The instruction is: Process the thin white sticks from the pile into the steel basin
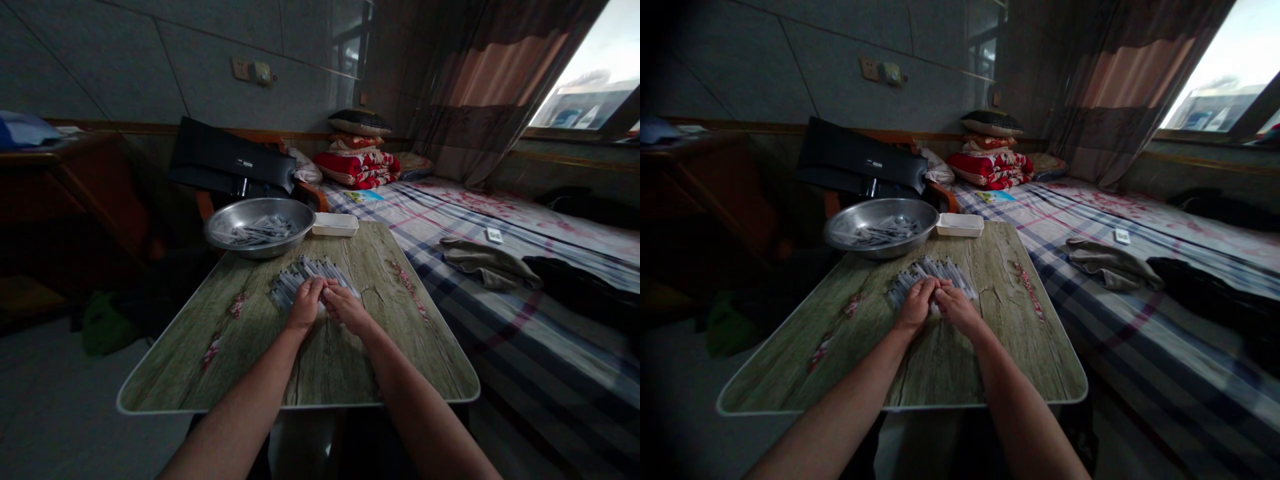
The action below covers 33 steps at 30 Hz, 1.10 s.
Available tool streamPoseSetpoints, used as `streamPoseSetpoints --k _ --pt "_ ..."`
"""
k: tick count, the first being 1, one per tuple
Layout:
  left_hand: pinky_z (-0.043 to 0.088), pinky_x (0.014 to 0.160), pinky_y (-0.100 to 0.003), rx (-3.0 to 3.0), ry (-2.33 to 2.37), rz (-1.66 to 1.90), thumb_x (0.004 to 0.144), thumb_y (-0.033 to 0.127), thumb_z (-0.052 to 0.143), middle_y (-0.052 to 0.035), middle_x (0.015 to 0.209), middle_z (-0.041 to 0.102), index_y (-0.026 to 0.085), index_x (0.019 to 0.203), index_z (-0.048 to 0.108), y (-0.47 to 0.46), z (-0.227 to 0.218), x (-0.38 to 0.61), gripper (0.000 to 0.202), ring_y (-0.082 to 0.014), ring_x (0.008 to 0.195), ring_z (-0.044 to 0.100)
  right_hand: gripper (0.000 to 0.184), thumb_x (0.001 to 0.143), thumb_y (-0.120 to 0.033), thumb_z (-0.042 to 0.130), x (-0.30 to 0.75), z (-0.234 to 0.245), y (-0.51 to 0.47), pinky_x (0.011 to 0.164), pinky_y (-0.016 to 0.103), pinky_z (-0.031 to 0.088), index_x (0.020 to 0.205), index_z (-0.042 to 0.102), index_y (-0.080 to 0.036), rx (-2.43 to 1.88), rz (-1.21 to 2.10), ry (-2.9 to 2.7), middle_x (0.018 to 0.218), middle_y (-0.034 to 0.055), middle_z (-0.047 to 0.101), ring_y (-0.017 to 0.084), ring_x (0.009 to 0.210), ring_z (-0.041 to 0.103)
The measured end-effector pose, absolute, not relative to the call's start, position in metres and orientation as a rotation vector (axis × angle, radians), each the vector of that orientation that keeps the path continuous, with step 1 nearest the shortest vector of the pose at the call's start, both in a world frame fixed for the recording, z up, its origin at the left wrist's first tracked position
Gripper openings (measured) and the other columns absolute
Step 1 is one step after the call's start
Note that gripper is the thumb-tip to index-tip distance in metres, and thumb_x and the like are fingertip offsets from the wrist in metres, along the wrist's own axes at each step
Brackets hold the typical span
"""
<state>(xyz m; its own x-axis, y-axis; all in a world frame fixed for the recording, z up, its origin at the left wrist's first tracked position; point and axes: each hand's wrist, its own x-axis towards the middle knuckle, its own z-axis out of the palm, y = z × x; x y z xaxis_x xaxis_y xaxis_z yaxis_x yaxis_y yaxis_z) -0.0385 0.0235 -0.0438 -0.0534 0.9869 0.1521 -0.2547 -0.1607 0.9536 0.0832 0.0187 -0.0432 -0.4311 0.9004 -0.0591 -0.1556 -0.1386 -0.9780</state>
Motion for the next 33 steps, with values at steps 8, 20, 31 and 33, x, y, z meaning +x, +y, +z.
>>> streamPoseSetpoints --k 8,20,31,33 --pt "0.055 0.076 -0.034 0.962 0.869 1.467 0.074 0.063 0.074 -0.0069 0.086 0.076 0.02 0.07 0.06 0.027 -0.046 -0.044 0.045 -0.0219 0.082 0.071 0.046 0.08 -0.063 0.067 0.088 -0.044 0.017 0.036 0.019 0.013 0.083 0.045 -0.023 -0.862 1.862 -1.257 0.052 -0.0112 0.036 0.005 0.039 0.021" --pt "0.038 0.042 -0.016 0.797 0.591 1.088 0.073 0.033 0.083 0.0074 0.064 0.056 0.022 0.115 0.054 0.015 -0.031 -0.059 0.052 -0.0065 0.043 0.046 0.025 0.07 -0.025 0.065 0.107 -0.039 0.033 0.039 0.019 0.017 0.093 0.056 -0.021 -0.777 1.729 -0.919 0.06 -0.0077 0.049 0.006 0.04 0.029" --pt "0.027 0.032 -0.012 0.733 0.578 0.905 0.074 0.028 0.081 0.0099 0.051 0.046 0.02 0.096 0.055 0.015 -0.032 -0.062 0.035 -0.0032 0.034 0.03 0.057 0.075 -0.07 0.069 0.106 -0.051 0.037 0.037 0.022 0.012 0.06 0.042 -0.022 -0.923 1.71 -1.023 0.046 -0.009 0.029 0.005 0.038 0.02" --pt "0.026 0.032 -0.012 0.726 0.567 0.883 0.074 0.026 0.081 0.0098 0.05 0.045 0.019 0.095 0.058 0.015 -0.032 -0.062 0.032 -0.0029 0.034 0.028 0.058 0.072 -0.069 0.072 0.106 -0.05 0.037 0.037 0.022 0.012 0.059 0.041 -0.022 -0.931 1.717 -1.003 0.046 -0.0091 0.03 0.005 0.037 0.021"
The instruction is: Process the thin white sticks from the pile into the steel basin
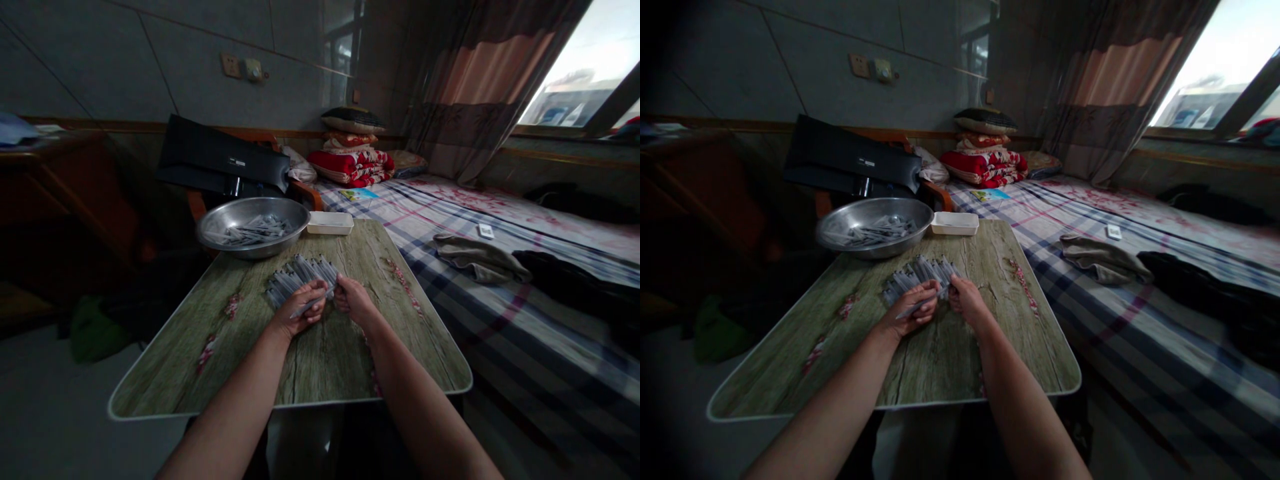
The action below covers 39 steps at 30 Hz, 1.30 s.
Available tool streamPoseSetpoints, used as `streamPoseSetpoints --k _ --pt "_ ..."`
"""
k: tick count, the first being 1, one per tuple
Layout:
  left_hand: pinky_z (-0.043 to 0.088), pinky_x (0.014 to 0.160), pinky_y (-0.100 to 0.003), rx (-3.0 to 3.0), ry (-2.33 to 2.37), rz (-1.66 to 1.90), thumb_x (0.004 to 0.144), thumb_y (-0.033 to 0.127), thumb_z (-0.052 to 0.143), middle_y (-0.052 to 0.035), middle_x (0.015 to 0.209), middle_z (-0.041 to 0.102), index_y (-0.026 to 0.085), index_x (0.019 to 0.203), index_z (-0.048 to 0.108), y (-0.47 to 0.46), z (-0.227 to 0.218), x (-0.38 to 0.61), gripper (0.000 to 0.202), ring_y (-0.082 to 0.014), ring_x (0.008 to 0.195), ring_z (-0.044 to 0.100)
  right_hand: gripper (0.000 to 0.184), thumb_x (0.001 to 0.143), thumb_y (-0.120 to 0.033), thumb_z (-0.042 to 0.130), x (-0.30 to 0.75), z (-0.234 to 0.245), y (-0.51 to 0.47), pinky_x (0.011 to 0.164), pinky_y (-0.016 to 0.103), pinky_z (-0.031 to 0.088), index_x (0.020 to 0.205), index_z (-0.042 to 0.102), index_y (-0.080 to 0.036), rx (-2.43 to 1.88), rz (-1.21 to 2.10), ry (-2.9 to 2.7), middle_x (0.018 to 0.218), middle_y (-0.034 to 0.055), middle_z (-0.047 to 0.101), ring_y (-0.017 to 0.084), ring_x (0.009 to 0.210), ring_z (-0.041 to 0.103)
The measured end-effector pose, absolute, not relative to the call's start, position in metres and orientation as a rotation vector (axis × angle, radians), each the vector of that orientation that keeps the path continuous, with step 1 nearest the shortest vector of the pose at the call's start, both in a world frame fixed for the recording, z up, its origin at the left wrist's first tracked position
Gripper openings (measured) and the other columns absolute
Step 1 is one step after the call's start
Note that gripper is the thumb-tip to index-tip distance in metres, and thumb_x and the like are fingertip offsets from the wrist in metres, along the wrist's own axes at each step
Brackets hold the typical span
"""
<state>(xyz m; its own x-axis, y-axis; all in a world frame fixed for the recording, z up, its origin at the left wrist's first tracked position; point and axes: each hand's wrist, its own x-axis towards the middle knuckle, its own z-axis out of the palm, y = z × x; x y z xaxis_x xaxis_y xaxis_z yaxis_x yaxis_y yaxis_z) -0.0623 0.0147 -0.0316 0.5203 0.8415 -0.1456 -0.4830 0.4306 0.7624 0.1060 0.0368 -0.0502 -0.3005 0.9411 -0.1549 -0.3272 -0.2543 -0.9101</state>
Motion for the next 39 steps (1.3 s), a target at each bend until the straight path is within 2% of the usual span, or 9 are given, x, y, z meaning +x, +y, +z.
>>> streamPoseSetpoints --k 4,9,11,16,24,27,30,34,39 --pt "0.033 0.035 -0.014 0.699 0.534 0.966 0.079 0.026 0.077 0.0051 0.053 0.052 0.015 0.095 0.064 0.014 -0.031 -0.061 0.024 -0.0048 0.037 0.039 0.055 0.071 -0.064 0.076 0.105 -0.049 0.036 0.036 0.021 0.012 0.061 0.041 -0.022 -0.897 1.709 -0.978 0.046 -0.0098 0.032 0.004 0.036 0.022" --pt "0.055 0.057 -0.021 0.751 0.664 1.112 0.073 0.014 0.079 -0.0044 0.086 0.073 0.015 0.105 0.069 0.014 -0.031 -0.055 0.033 -0.0094 0.061 0.063 0.054 0.075 -0.064 0.072 0.105 -0.05 0.037 0.035 0.02 0.011 0.063 0.038 -0.023 -0.96 1.638 -0.849 0.043 -0.0118 0.028 0.004 0.035 0.018" --pt "0.057 0.063 -0.022 0.837 0.728 1.178 0.072 0.019 0.083 -0.0036 0.091 0.074 0.017 0.104 0.072 0.015 -0.033 -0.052 0.034 -0.0117 0.071 0.067 0.055 0.075 -0.064 0.072 0.105 -0.051 0.038 0.035 0.02 0.01 0.063 0.036 -0.024 -0.983 1.623 -0.833 0.043 -0.0122 0.027 0.004 0.035 0.017" --pt "0.059 0.076 -0.027 0.945 0.804 1.361 0.068 0.048 0.087 -0.0065 0.089 0.077 0.015 0.086 0.075 0.021 -0.039 -0.046 0.039 -0.0175 0.082 0.072 0.054 0.075 -0.066 0.071 0.099 -0.054 0.037 0.036 0.021 0.012 0.066 0.039 -0.024 -1.019 1.586 -0.885 0.044 -0.0122 0.027 0.005 0.037 0.018" --pt "0.059 0.072 -0.031 0.862 0.886 1.459 0.064 0.058 0.086 -0.0082 0.085 0.078 0.014 0.085 0.073 0.024 -0.039 -0.049 0.05 -0.0212 0.077 0.074 0.041 0.074 -0.052 0.074 0.094 -0.045 0.028 0.039 0.019 0.02 0.077 0.045 -0.023 -0.936 1.494 -1.007 0.056 -0.01 0.038 0.006 0.043 0.028" --pt "0.059 0.069 -0.031 0.832 0.897 1.475 0.062 0.059 0.086 -0.0066 0.08 0.077 0.015 0.081 0.072 0.025 -0.038 -0.051 0.05 -0.0205 0.072 0.074 0.039 0.069 -0.042 0.078 0.096 -0.041 0.026 0.039 0.018 0.016 0.089 0.051 -0.024 -0.854 1.56 -0.968 0.06 -0.01 0.044 0.006 0.043 0.028" --pt "0.058 0.067 -0.029 0.821 0.897 1.479 0.06 0.06 0.087 -0.0062 0.08 0.077 0.015 0.08 0.071 0.025 -0.036 -0.052 0.051 -0.0197 0.071 0.073 0.036 0.073 -0.049 0.073 0.098 -0.044 0.028 0.039 0.02 0.012 0.086 0.053 -0.023 -0.89 1.589 -0.947 0.064 -0.0062 0.052 0.006 0.042 0.026" --pt "0.058 0.068 -0.029 0.828 0.896 1.471 0.061 0.058 0.087 -0.006 0.08 0.076 0.015 0.08 0.07 0.025 -0.035 -0.051 0.049 -0.0192 0.071 0.073 0.047 0.084 -0.063 0.062 0.098 -0.051 0.031 0.04 0.023 0.016 0.066 0.046 -0.023 -1.012 1.534 -1.104 0.05 -0.0052 0.038 0.008 0.042 0.026" --pt "0.058 0.068 -0.03 0.821 0.906 1.479 0.064 0.056 0.085 -0.0056 0.078 0.076 0.016 0.08 0.069 0.026 -0.036 -0.051 0.046 -0.0194 0.069 0.073 0.032 0.075 -0.044 0.072 0.096 -0.047 0.027 0.04 0.021 0.014 0.078 0.048 -0.023 -0.889 1.586 -1.092 0.054 -0.0094 0.036 0.007 0.042 0.024"
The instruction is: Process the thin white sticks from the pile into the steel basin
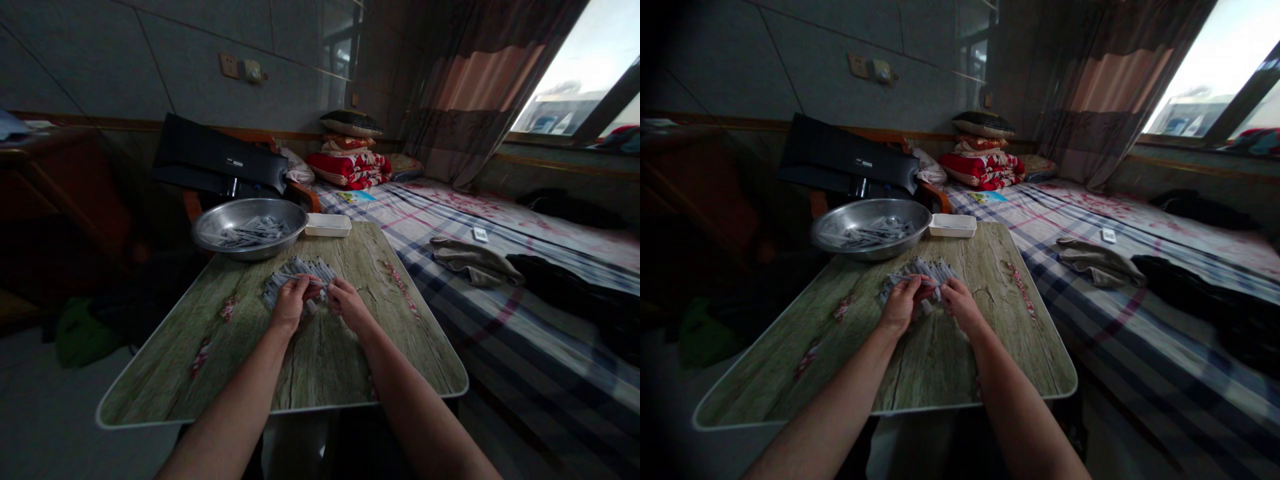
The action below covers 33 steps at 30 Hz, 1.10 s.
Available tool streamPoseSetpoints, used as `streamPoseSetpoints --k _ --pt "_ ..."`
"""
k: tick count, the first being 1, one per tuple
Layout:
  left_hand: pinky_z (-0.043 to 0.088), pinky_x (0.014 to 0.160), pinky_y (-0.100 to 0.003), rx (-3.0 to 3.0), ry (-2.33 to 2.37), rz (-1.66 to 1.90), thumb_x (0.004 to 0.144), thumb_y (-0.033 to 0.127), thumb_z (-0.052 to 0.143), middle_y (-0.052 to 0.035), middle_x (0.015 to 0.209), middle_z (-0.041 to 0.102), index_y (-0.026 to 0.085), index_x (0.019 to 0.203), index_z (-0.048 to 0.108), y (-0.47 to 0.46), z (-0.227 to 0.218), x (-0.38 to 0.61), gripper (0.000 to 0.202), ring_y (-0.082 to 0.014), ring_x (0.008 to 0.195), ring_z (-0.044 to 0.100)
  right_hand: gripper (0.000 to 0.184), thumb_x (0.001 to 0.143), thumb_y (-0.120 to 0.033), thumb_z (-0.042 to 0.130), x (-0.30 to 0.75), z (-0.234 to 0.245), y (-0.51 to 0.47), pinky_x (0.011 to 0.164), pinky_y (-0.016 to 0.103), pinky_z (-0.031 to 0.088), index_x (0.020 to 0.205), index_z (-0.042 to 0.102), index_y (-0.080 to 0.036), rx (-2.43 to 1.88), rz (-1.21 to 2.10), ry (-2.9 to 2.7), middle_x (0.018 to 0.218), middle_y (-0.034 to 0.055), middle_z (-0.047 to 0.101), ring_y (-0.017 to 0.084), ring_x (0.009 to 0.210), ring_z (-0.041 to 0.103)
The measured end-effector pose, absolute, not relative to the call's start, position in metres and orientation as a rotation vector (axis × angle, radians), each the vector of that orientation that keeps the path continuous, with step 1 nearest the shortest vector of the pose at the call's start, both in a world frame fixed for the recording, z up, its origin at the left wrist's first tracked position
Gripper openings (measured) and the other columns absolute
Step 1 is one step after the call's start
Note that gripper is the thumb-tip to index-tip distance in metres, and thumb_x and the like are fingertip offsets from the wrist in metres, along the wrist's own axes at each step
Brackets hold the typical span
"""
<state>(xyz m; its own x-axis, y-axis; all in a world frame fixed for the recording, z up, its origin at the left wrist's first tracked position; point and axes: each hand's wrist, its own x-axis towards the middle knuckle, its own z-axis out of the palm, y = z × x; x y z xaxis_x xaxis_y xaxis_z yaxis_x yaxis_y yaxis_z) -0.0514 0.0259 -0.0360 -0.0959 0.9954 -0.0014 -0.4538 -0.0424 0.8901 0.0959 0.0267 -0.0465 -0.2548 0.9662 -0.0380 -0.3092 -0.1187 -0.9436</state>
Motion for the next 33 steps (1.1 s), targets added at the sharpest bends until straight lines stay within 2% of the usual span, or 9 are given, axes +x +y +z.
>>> streamPoseSetpoints --k 4,8,14,19,22,25,28,30,33 --pt "0.057 0.066 -0.029 0.817 0.911 1.483 0.063 0.057 0.085 -0.0048 0.076 0.075 0.017 0.079 0.069 0.0261 -0.0367 -0.0516 0.046 -0.0189 0.068 0.072 0.031 0.073 -0.046 0.069 0.0953 -0.0438 0.0251 0.039 0.021 0.011 0.086 0.051 -0.024 -0.866 1.623 -1.002 0.064 -0.007 0.05 0.006 0.042 0.026" --pt "0.057 0.067 -0.029 0.847 0.909 1.483 0.066 0.056 0.084 -0.0056 0.078 0.076 0.016 0.08 0.069 0.0253 -0.0368 -0.0516 0.045 -0.0195 0.07 0.073 0.043 0.076 -0.06 0.067 0.0955 -0.0462 0.0272 0.039 0.022 0.016 0.068 0.046 -0.023 -0.965 1.554 -1.059 0.053 -0.0063 0.04 0.007 0.042 0.026" --pt "0.056 0.065 -0.028 0.838 0.914 1.482 0.063 0.06 0.085 -0.0043 0.073 0.074 0.017 0.078 0.068 0.0272 -0.0371 -0.0533 0.048 -0.0195 0.069 0.072 0.035 0.068 -0.04 0.073 0.0956 -0.0421 0.025 0.039 0.02 0.011 0.089 0.049 -0.025 -0.863 1.64 -0.985 0.06 -0.0092 0.048 0.006 0.041 0.026" --pt "0.057 0.067 -0.029 0.857 0.914 1.483 0.065 0.057 0.084 -0.0048 0.074 0.074 0.017 0.079 0.069 0.0265 -0.0372 -0.053 0.046 -0.0201 0.071 0.072 0.043 0.081 -0.061 0.063 0.0945 -0.0475 0.0267 0.04 0.023 0.014 0.073 0.049 -0.021 -0.979 1.598 -1.057 0.055 -0.0056 0.043 0.007 0.041 0.027" --pt "0.057 0.067 -0.029 0.866 0.912 1.497 0.065 0.059 0.084 -0.0042 0.075 0.074 0.017 0.079 0.068 0.0269 -0.0384 -0.0533 0.047 -0.0195 0.07 0.072 0.036 0.08 -0.052 0.069 0.0937 -0.048 0.0254 0.04 0.023 0.015 0.074 0.048 -0.023 -0.924 1.592 -1.104 0.053 -0.0081 0.037 0.007 0.041 0.026" --pt "0.056 0.067 -0.029 0.862 0.914 1.503 0.064 0.06 0.084 -0.0043 0.075 0.074 0.017 0.079 0.068 0.0277 -0.039 -0.054 0.048 -0.0196 0.07 0.072 0.032 0.073 -0.038 0.073 0.0929 -0.0457 0.0235 0.039 0.02 0.012 0.089 0.049 -0.025 -0.859 1.642 -1.042 0.06 -0.0097 0.044 0.006 0.041 0.025" --pt "0.056 0.066 -0.029 0.865 0.924 1.493 0.064 0.059 0.084 -0.0042 0.074 0.074 0.017 0.079 0.069 0.0274 -0.0383 -0.0539 0.047 -0.0196 0.07 0.072 0.034 0.078 -0.052 0.068 0.0926 -0.0472 0.0249 0.039 0.02 0.01 0.087 0.05 -0.024 -0.918 1.668 -0.994 0.066 -0.0065 0.052 0.006 0.04 0.026" --pt "0.056 0.066 -0.028 0.872 0.927 1.493 0.064 0.058 0.085 -0.0044 0.075 0.074 0.017 0.079 0.069 0.0266 -0.0376 -0.0534 0.046 -0.0193 0.07 0.072 0.043 0.082 -0.063 0.062 0.093 -0.0501 0.0272 0.039 0.022 0.011 0.077 0.05 -0.023 -0.971 1.651 -1.022 0.059 -0.0058 0.046 0.006 0.04 0.025" --pt "0.056 0.065 -0.028 0.869 0.929 1.503 0.063 0.058 0.085 -0.0045 0.075 0.074 0.016 0.078 0.07 0.0256 -0.0366 -0.0534 0.047 -0.0184 0.068 0.071 0.042 0.081 -0.06 0.066 0.0941 -0.0511 0.0285 0.04 0.023 0.014 0.072 0.047 -0.023 -0.965 1.624 -1.082 0.053 -0.0076 0.038 0.007 0.041 0.026"
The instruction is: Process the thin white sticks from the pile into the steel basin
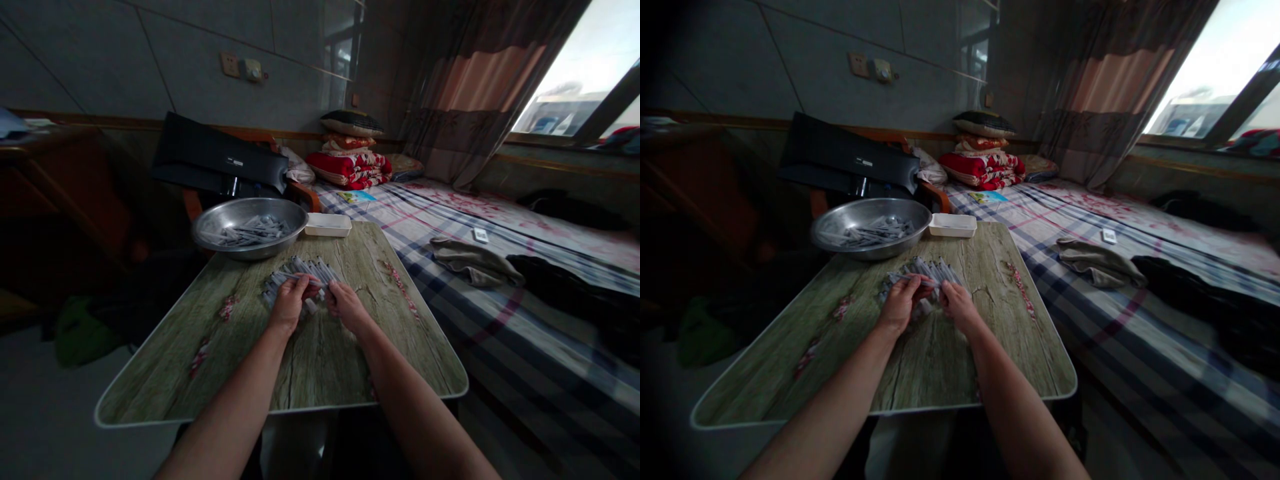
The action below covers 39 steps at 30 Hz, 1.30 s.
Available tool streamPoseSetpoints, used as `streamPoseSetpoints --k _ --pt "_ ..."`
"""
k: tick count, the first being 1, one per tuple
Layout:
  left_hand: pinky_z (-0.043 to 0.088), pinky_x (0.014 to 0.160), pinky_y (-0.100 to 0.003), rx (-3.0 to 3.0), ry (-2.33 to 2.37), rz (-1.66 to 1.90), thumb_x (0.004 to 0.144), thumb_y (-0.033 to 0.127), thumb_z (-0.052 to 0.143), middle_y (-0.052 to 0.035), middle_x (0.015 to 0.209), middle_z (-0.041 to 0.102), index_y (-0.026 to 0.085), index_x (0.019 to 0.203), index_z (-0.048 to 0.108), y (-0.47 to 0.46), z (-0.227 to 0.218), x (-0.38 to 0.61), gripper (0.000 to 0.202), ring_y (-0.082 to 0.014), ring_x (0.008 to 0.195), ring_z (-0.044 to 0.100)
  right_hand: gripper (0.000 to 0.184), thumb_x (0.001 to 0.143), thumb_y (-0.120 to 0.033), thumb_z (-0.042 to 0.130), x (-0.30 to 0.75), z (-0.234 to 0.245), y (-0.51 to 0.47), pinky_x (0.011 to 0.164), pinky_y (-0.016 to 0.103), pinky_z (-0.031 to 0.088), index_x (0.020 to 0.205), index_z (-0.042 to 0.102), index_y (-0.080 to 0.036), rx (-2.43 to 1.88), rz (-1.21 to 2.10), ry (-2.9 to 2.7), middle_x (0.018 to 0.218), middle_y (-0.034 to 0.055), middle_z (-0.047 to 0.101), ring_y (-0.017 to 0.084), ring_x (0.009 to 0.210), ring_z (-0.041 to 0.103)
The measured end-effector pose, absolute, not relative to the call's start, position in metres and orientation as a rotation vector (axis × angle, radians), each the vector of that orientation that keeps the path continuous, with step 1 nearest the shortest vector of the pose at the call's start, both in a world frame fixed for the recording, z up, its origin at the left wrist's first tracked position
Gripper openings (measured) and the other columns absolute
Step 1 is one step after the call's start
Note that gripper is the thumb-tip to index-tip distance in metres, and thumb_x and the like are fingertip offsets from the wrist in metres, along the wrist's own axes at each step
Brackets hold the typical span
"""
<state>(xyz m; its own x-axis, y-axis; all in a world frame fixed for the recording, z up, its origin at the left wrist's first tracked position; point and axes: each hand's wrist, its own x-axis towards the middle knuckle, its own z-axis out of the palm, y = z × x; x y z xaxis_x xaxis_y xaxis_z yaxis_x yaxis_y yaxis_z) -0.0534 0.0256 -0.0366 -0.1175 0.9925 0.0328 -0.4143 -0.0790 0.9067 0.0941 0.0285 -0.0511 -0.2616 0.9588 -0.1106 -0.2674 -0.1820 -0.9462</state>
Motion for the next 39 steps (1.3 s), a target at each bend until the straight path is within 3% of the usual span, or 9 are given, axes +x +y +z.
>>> streamPoseSetpoints --k 4,7,10,13,20,27,33,36,39 --pt "0.055 0.064 -0.026 0.853 0.94 1.515 0.061 0.06 0.086 -0.0036 0.074 0.074 0.017 0.077 0.07 0.026 -0.036 -0.055 0.048 -0.0174 0.067 0.07 0.041 0.07 -0.047 0.078 0.094 -0.044 0.026 0.039 0.02 0.011 0.088 0.048 -0.025 -0.863 1.708 -0.986 0.062 -0.0091 0.05 0.006 0.041 0.027" --pt "0.055 0.063 -0.026 0.86 0.947 1.517 0.061 0.061 0.086 -0.0033 0.072 0.073 0.017 0.077 0.07 0.026 -0.035 -0.056 0.049 -0.0172 0.067 0.07 0.045 0.074 -0.061 0.069 0.093 -0.043 0.025 0.038 0.02 0.009 0.091 0.05 -0.024 -0.891 1.774 -0.915 0.065 -0.0063 0.056 0.005 0.039 0.025" --pt "0.055 0.062 -0.025 0.86 0.954 1.53 0.06 0.061 0.086 -0.0034 0.073 0.074 0.017 0.076 0.07 0.026 -0.036 -0.056 0.05 -0.0164 0.065 0.07 0.049 0.077 -0.067 0.066 0.092 -0.047 0.027 0.038 0.02 0.012 0.078 0.05 -0.021 -0.957 1.726 -0.968 0.053 -0.0071 0.046 0.005 0.039 0.025" --pt "0.054 0.059 -0.025 0.842 0.972 1.56 0.061 0.062 0.084 -0.0034 0.073 0.074 0.016 0.076 0.07 0.027 -0.036 -0.058 0.05 -0.0154 0.062 0.068 0.044 0.076 -0.059 0.071 0.094 -0.05 0.029 0.038 0.02 0.013 0.074 0.05 -0.02 -0.94 1.716 -0.959 0.051 -0.008 0.043 0.005 0.039 0.025" --pt "0.051 0.054 -0.025 0.892 1.012 1.58 0.067 0.063 0.079 -0.0033 0.068 0.07 0.016 0.074 0.068 0.027 -0.036 -0.059 0.049 -0.0153 0.058 0.065 0.024 0.066 -0.036 0.066 0.099 -0.043 0.029 0.036 0.019 0.009 0.078 0.052 -0.02 -0.759 2.077 -0.766 0.06 -0.0033 0.056 0.005 0.037 0.029" --pt "0.05 0.055 -0.025 0.974 1.002 1.639 0.074 0.057 0.076 -0.0048 0.07 0.071 0.017 0.072 0.066 0.026 -0.037 -0.056 0.042 -0.0153 0.059 0.065 0.023 0.067 -0.026 0.069 0.098 -0.046 0.027 0.037 0.018 0.008 0.072 0.047 -0.021 -0.744 2.007 -0.847 0.052 -0.008 0.044 0.003 0.036 0.022" --pt "0.057 0.07 -0.034 0.403 0.843 2.006 0.082 0.051 0.064 -0.0011 0.071 0.07 0.021 0.078 0.053 0.041 -0.04 -0.078 0.033 -0.0191 0.069 0.072 0.019 0.065 -0.025 0.058 0.108 -0.042 0.032 0.036 0.02 0.007 0.068 0.039 -0.024 -0.723 2.004 -0.67 0.046 -0.0098 0.032 0.006 0.036 0.017" --pt "0.054 0.062 -0.029 0.244 0.804 2.037 0.086 0.047 0.059 0.0013 0.067 0.067 0.022 0.082 0.051 0.044 -0.038 -0.089 0.026 -0.014 0.057 0.065 0.02 0.064 -0.026 0.056 0.109 -0.042 0.035 0.035 0.02 0.009 0.067 0.037 -0.024 -0.822 1.79 -0.598 0.046 -0.01 0.031 0.006 0.036 0.019" --pt "0.036 0.044 -0.018 0.275 0.737 1.928 0.08 0.038 0.068 0.0031 0.065 0.064 0.02 0.083 0.055 0.04 -0.033 -0.086 0.023 -0.0058 0.042 0.046 0.022 0.064 -0.029 0.061 0.104 -0.043 0.034 0.035 0.019 0.012 0.068 0.039 -0.024 -0.855 1.607 -0.63 0.048 -0.0108 0.032 0.006 0.037 0.021"
